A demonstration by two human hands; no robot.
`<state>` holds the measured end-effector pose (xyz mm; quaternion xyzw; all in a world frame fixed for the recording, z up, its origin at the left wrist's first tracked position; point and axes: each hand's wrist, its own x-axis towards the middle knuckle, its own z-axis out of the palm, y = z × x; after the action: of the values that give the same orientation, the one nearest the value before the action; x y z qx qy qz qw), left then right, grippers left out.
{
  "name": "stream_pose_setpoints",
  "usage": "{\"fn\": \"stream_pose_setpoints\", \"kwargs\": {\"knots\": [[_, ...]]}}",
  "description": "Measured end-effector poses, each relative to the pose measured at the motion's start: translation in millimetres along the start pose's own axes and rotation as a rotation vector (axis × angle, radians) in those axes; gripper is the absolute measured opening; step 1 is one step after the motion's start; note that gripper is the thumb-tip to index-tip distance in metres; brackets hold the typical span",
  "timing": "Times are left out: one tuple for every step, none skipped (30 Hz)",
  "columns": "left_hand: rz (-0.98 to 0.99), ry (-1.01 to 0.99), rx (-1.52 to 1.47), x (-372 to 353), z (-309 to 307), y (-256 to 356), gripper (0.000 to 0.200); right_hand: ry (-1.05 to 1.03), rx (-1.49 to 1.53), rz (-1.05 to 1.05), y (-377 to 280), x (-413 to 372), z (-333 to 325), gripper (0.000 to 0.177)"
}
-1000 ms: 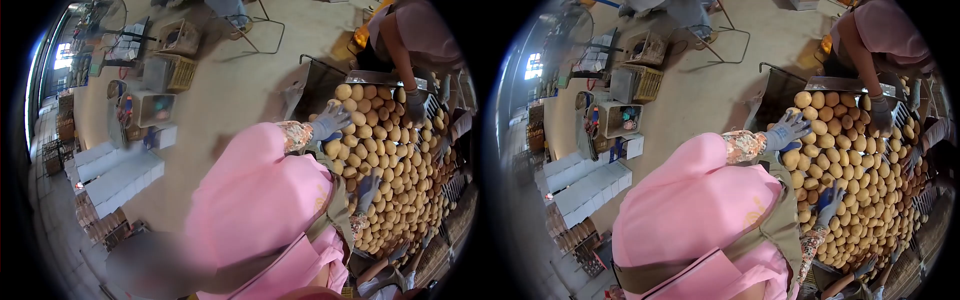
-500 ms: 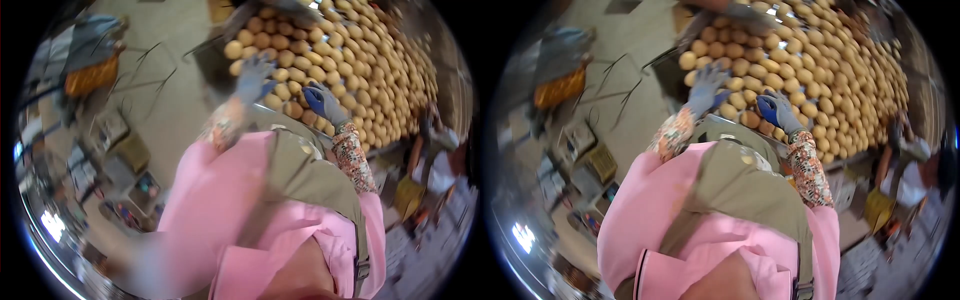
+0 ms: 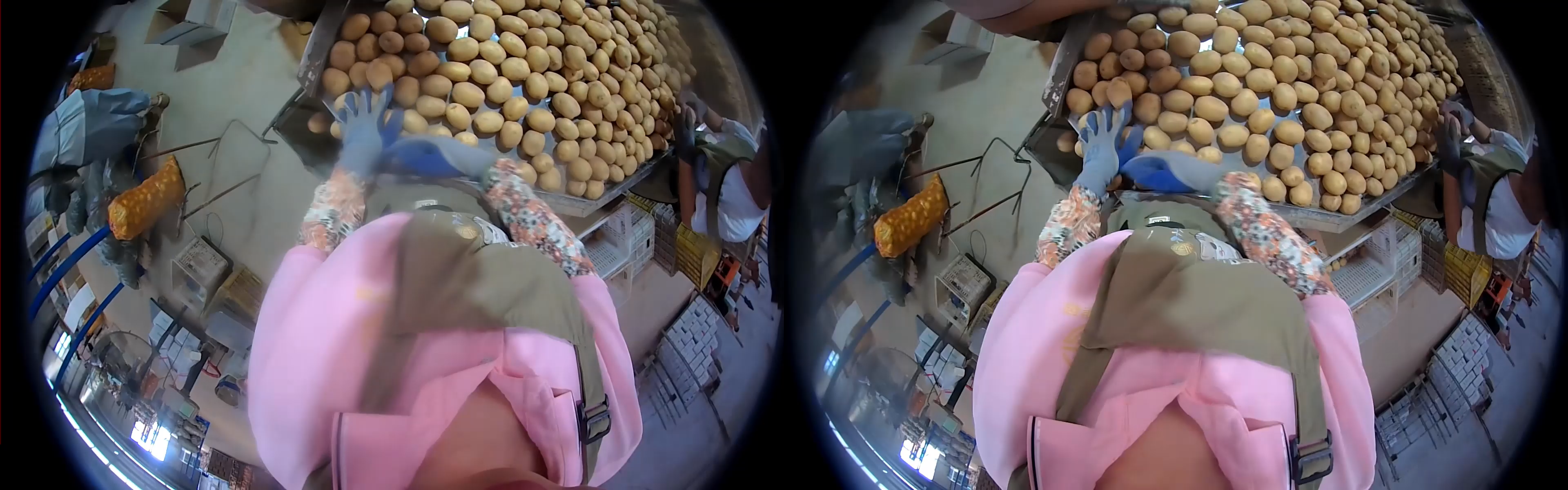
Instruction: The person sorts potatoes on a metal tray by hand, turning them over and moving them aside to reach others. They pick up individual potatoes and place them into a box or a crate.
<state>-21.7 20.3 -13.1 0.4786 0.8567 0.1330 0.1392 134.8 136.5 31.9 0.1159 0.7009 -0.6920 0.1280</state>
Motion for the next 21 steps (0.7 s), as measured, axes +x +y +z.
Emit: {"fn": "stream_pose_setpoints", "kwargs": {"knots": [[-0.003, -0.001, 0.012, -11.3, -4.9, -5.7, 0.058, 0.146, -0.180, -0.090, 11.2, -9.3, -13.5, 0.036], [0.032, -0.042, 0.117, -27.7, -9.9, -16.1, 0.060, 0.296, -0.361, -0.181, 24.7, -22.9, -26.7, 0.036], [0.067, -0.085, 0.221, -40.7, -11.8, -26.2, 0.062, 0.449, -0.631, -0.088, 20.9, -41.8, -37.9, 0.035], [0.065, -0.085, 0.232, -53.6, -6.8, -40.0, 0.062, 0.572, -0.935, -0.021, 46.8, -58.1, -48.9, 0.036], [0.031, -0.115, 0.175, -67.8, 2.5, -56.1, 0.063, 0.610, -1.044, 0.152, 42.1, -75.9, -50.5, 0.036], [-0.004, -0.148, 0.116, -79.4, 12.2, -69.6, 0.064, 0.468, -0.978, 0.313, 51.6, -93.6, -56.2, 0.036], [-0.004, -0.149, 0.124, -86.3, 18.6, -79.1, 0.064, 0.471, -0.972, 0.308, 46.7, -95.8, -47.9, 0.036], [-0.031, -0.026, 0.152, -90.7, 26.0, -88.1, 0.064, 0.355, -0.966, 0.427, 41.1, -98.2, -38.5, 0.036], [-0.057, 0.096, 0.177, -91.0, 28.5, -92.4, 0.064, 0.237, -0.957, 0.544, 36.8, -96.0, -32.1, 0.035], [-0.001, 0.197, 0.279, -78.1, 12.2, -83.1, 0.062, 0.147, -0.724, 0.450, 35.7, -82.9, -28.3, 0.036], [0.000, 0.193, 0.277, -59.2, 2.7, -74.1, 0.062, 0.183, -0.664, 0.468, 57.2, -64.0, -15.6, 0.039], [0.024, 0.252, 0.104, -33.0, -1.1, -68.1, 0.063, 0.216, -0.604, 0.484, 74.9, -42.9, 2.5, 0.043], [0.050, 0.311, -0.069, -7.7, -5.3, -62.1, 0.064, 0.229, -0.628, 0.534, 36.1, -25.2, 17.4, 0.044], [-0.015, 0.176, -0.249, 15.1, -16.2, -48.4, 0.065, 0.197, -0.620, 0.455, -1.4, -18.9, 19.2, 0.041], [-0.081, 0.039, -0.428, 32.3, -19.6, -36.5, 0.066, 0.164, -0.613, 0.375, -22.4, -17.2, 18.9, 0.039], [0.026, 0.087, -0.363, 39.3, -9.1, -33.2, 0.058, 0.163, -0.613, 0.375, 3.8, -13.7, 15.6, 0.039], [0.025, 0.085, -0.364, 30.4, 2.3, -37.6, 0.058, 0.080, -0.194, 0.272, 51.6, -8.4, 8.2, 0.040], [0.113, 0.094, -0.115, 21.3, 17.0, -43.9, 0.056, 0.001, 0.223, 0.161, 79.7, -11.2, 0.8, 0.041], [0.206, 0.100, 0.135, 17.4, 25.4, -46.3, 0.054, 0.010, 0.226, 0.163, 63.5, -26.3, -8.1, 0.041], [0.153, 0.136, 0.144, 5.6, 24.0, -39.8, 0.050, 0.220, 0.148, 0.247, 26.3, -47.1, -19.4, 0.043], [0.163, 0.127, 0.140, -1.7, 12.8, -29.4, 0.050, 0.427, 0.067, 0.333, 8.4, -65.6, -27.9, 0.044]]}}
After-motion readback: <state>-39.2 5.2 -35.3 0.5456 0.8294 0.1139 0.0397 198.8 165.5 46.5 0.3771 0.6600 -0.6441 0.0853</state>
